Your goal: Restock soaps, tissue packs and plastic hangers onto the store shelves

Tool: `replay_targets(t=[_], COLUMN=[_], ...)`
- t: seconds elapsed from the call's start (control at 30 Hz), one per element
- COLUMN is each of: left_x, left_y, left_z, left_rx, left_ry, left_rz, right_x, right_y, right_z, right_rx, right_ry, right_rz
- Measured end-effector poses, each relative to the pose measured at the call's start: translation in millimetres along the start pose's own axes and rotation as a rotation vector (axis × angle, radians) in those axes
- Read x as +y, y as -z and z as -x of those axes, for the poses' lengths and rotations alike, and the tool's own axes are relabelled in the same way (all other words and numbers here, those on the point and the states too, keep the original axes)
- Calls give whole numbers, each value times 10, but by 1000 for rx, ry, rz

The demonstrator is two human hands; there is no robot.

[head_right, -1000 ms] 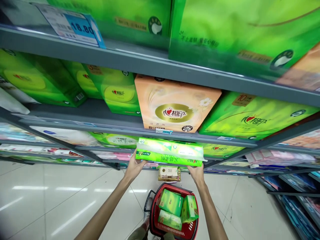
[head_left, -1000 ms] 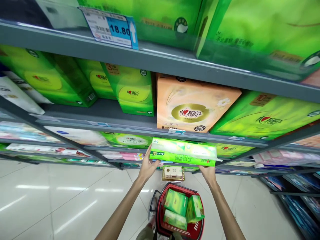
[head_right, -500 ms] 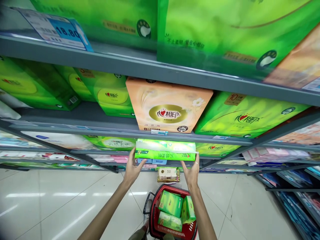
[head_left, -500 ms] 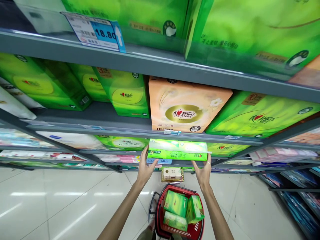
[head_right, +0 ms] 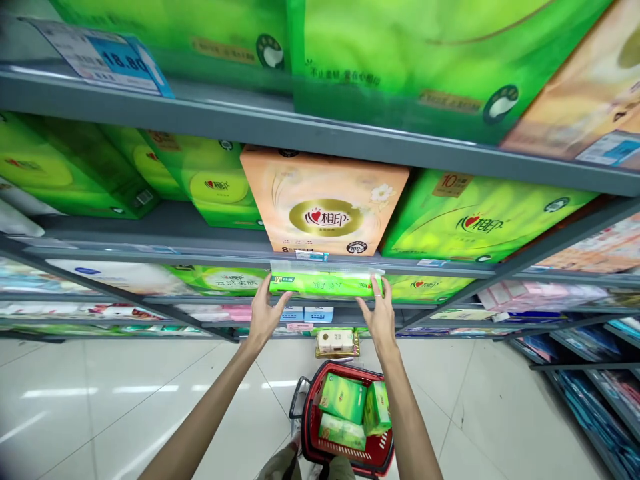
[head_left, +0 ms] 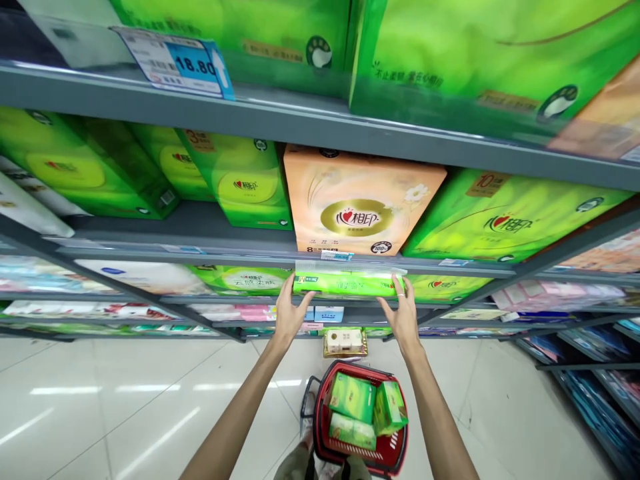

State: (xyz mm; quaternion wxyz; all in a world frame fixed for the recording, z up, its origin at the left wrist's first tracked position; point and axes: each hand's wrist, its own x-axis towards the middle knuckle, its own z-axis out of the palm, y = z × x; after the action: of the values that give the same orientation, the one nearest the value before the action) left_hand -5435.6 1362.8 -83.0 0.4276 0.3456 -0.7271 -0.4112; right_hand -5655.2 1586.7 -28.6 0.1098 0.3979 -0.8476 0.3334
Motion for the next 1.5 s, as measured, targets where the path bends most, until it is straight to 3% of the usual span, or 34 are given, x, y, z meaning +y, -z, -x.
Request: replay_targets(t=[0.07, 0.13, 0.17, 0.23, 0.3, 0.4, 0.5, 0.63, 0.83, 0.9, 1.0, 1.17, 1.27, 1.43, 1.5], left_x=[-15, 4, 29, 103, 181, 254, 270, 262, 248, 233, 146, -225, -401, -370, -349], left_y=[44, 97, 118, 135, 116, 46, -25, -72, -188, -233, -221, -64, -62, -117, -52], left_z=[93, 141, 138, 78, -21, -155, -233, -301, -427, -478, -472, -113, 44, 48, 142], left_rx=[88, 151, 133, -16, -166, -255, -270, -292, -293, -289, -297, -296, -316, -364, -306], left_ry=[-171, -460, -600, -766, -741, -608, -526, -535, -474, -463, -492, -538, -514, -470, -427], left_rz=[-54, -149, -205, -306, -378, -438, -445, -493, -508, -522, -484, -326, -308, -265, -204], right_x=[-37, -66, -82, -120, -169, -230, -229, -135, -6, 15, 17, -11, 3, 36, 18], right_y=[54, 106, 125, 142, 120, 19, -126, -263, -236, -228, -280, -394, -369, -232, -197], right_z=[-9, -58, -92, -157, -196, -204, -213, -201, 165, 227, 155, -35, -82, -41, 113], right_rx=[-52, -103, -123, -149, -153, -91, 22, 111, 240, 203, 43, -9, -32, -73, -40], right_ry=[-21, -34, -41, -58, -71, -44, -5, 34, 147, 235, 311, 250, 249, 285, 295], right_rz=[64, 130, 156, 191, 225, 265, 287, 232, 67, 102, 179, 259, 284, 233, 136])
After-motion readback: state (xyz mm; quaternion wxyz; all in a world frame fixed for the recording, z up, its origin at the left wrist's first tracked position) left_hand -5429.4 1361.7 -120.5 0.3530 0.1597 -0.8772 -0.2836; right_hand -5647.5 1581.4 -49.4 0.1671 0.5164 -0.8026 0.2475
